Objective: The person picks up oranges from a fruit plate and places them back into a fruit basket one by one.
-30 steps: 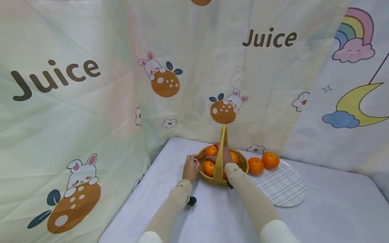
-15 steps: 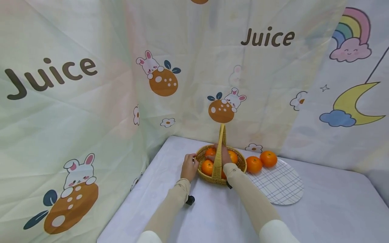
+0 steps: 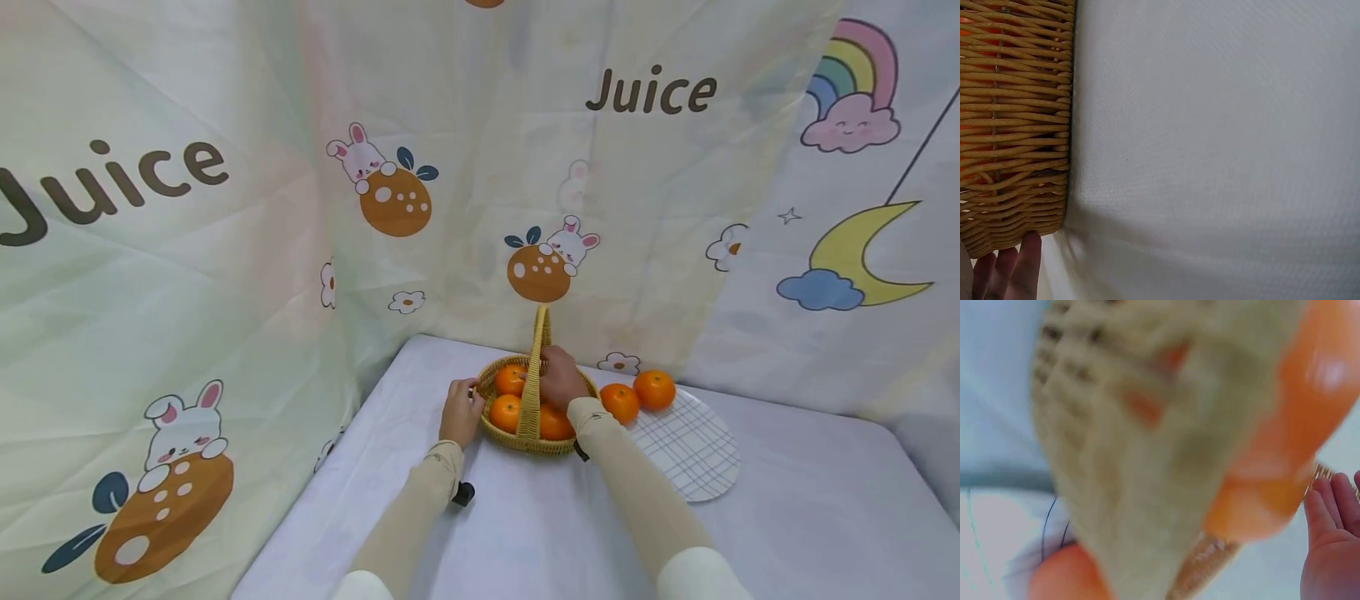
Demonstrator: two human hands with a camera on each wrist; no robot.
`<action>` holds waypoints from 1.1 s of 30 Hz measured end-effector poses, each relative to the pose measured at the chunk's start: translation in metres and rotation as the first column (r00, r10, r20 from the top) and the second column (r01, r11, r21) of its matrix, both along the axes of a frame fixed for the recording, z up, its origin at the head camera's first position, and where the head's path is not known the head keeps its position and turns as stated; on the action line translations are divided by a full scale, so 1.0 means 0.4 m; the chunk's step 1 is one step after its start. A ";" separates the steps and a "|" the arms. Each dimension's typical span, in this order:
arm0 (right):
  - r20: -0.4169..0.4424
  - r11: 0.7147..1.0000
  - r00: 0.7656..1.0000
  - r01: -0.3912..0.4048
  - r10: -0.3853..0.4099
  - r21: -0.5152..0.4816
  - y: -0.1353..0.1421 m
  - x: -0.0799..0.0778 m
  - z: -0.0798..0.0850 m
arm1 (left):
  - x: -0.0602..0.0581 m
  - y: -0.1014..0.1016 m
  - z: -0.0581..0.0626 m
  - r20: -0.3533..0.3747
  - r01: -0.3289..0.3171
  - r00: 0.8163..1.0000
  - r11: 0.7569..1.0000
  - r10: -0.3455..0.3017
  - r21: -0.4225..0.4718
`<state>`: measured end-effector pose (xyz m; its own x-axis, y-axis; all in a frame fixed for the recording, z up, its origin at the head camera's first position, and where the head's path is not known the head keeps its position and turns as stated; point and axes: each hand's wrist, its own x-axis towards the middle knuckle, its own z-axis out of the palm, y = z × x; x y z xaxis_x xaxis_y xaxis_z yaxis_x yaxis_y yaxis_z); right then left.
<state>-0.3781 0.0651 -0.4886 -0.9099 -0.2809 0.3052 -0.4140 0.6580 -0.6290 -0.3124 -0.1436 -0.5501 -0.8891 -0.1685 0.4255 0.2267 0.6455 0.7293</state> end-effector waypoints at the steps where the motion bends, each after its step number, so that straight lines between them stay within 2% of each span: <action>1: 0.022 1.000 1.000 0.011 -0.011 0.005 0.008 0.000 0.005 | 0.001 0.000 0.001 0.001 0.000 1.000 1.000 0.000 0.004; 3: 0.051 1.000 0.998 0.027 -0.027 0.006 0.028 0.003 0.014 | 0.001 0.000 0.000 0.002 0.001 1.000 1.000 -0.001 0.004; 11: 0.036 0.995 0.995 0.099 -0.098 -0.023 0.125 0.012 0.022 | 0.000 -0.004 -0.005 -0.005 0.016 1.000 1.000 -0.016 0.008; 19: 0.057 0.973 0.975 0.219 -0.216 -0.068 0.243 0.005 0.013 | -0.002 -0.003 -0.006 -0.021 0.009 1.000 1.000 -0.009 0.001; 22: 0.034 0.953 0.959 0.282 -0.280 -0.114 0.276 0.004 0.007 | -0.003 -0.007 -0.003 -0.007 0.004 1.000 1.000 -0.004 0.004; 26: 0.028 0.912 0.927 0.374 -0.375 -0.170 0.317 0.016 -0.002 | 0.001 -0.008 0.005 -0.003 0.005 1.000 1.000 -0.005 0.019; 33: 0.078 0.860 0.871 0.491 -0.485 -0.140 0.393 0.056 -0.041 | 0.011 -0.006 0.007 0.023 0.022 0.999 1.000 -0.023 0.022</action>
<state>-0.3556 0.2221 -0.5050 -0.9301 0.2490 0.2699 -0.0379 0.6659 -0.7451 -0.3081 -0.1460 -0.5471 -0.9026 -0.1573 0.4008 0.2234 0.6248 0.7482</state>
